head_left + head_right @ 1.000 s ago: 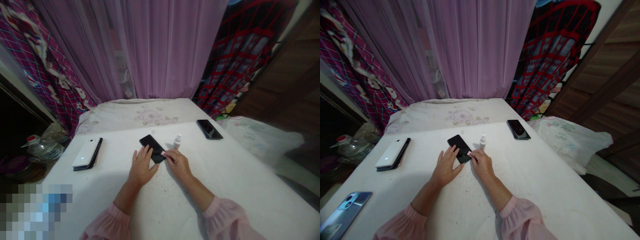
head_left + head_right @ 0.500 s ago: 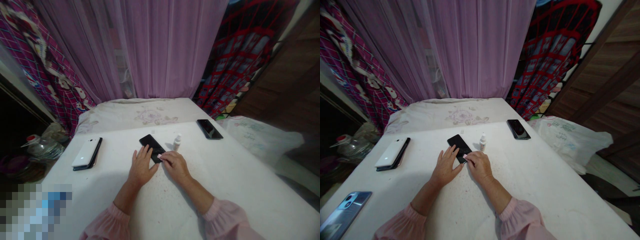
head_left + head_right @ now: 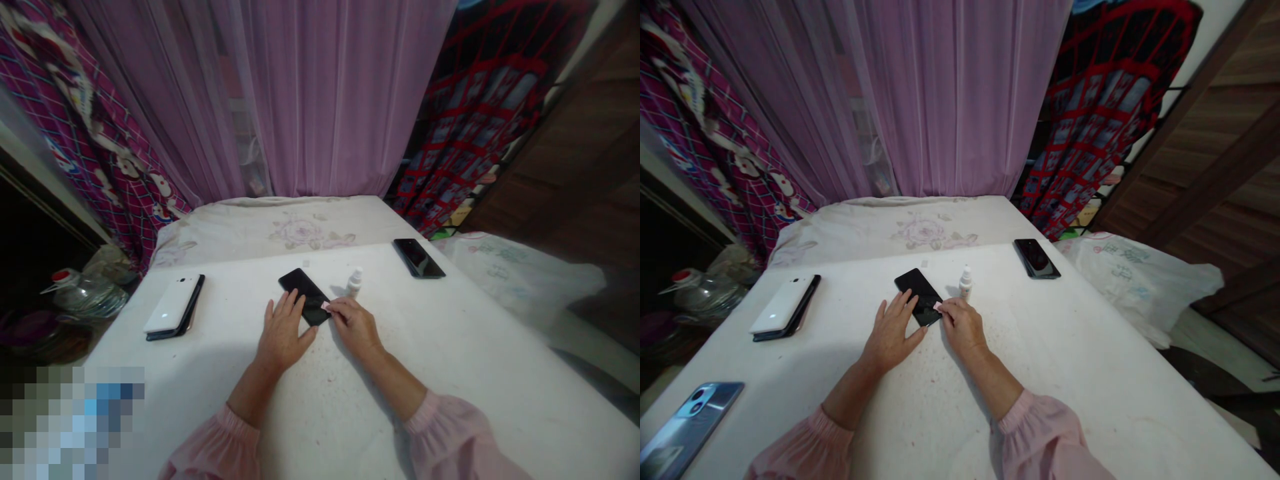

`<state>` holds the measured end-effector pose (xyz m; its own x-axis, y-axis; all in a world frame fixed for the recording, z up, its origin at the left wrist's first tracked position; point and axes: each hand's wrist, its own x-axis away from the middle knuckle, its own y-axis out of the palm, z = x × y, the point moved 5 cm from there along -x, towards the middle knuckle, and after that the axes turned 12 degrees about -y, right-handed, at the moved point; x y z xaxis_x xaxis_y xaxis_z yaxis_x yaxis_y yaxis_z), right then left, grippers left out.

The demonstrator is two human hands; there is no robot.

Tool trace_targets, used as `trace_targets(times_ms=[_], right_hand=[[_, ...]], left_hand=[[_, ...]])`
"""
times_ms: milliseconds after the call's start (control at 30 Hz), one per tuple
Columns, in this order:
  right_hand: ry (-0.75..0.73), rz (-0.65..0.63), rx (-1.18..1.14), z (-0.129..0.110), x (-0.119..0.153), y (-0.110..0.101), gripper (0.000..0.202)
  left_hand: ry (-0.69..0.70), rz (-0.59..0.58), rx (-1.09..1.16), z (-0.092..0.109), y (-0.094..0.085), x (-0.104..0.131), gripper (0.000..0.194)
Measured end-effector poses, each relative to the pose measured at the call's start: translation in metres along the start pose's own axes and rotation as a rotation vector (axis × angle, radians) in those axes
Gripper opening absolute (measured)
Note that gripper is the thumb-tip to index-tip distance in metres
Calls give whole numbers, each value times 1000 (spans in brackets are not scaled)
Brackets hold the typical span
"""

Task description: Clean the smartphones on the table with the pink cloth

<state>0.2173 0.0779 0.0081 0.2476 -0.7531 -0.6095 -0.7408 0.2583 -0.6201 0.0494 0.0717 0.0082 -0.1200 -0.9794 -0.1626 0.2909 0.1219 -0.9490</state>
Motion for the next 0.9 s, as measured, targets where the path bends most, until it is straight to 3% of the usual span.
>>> trace_targets(times_ms=[900], right_hand=[[-86, -28, -7, -14, -3, 1, 24]], left_hand=[[-5, -19, -13, 0, 1, -1, 61]])
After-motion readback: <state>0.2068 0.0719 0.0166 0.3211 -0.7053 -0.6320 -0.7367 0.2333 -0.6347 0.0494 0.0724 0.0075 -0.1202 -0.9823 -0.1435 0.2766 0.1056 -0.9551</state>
